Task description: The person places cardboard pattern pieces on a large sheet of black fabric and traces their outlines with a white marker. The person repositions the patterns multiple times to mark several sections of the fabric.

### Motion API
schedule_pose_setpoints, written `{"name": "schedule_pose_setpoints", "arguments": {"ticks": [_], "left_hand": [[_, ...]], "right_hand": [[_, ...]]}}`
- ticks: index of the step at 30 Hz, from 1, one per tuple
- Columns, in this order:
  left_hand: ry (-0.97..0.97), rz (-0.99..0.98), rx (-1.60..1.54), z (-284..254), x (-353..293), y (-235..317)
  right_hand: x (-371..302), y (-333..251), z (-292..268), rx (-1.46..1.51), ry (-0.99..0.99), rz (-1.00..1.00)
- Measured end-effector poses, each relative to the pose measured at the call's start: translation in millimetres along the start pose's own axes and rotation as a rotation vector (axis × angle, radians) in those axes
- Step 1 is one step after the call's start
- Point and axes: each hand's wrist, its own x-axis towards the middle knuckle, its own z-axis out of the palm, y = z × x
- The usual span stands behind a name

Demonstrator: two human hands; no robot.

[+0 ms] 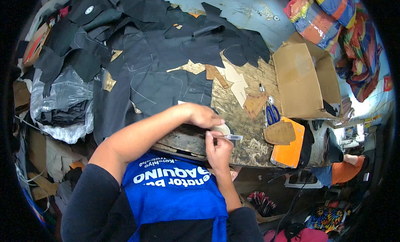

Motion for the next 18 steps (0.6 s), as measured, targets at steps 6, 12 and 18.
{"name": "schedule_pose_setpoints", "arguments": {"ticks": [6,12,18], "left_hand": [[-0.157,-0.373,-0.640,-32,-15,-10],[-0.158,-0.350,-0.651,-32,-11,-18],[-0.208,-0.336,-0.599,-31,-8,-22]], "right_hand": [[30,-11,43,0.251,-0.235,-0.193],[31,-12,43,0.126,-0.262,-0.142],[29,-10,38,0.129,-0.136,-0.219]]}}
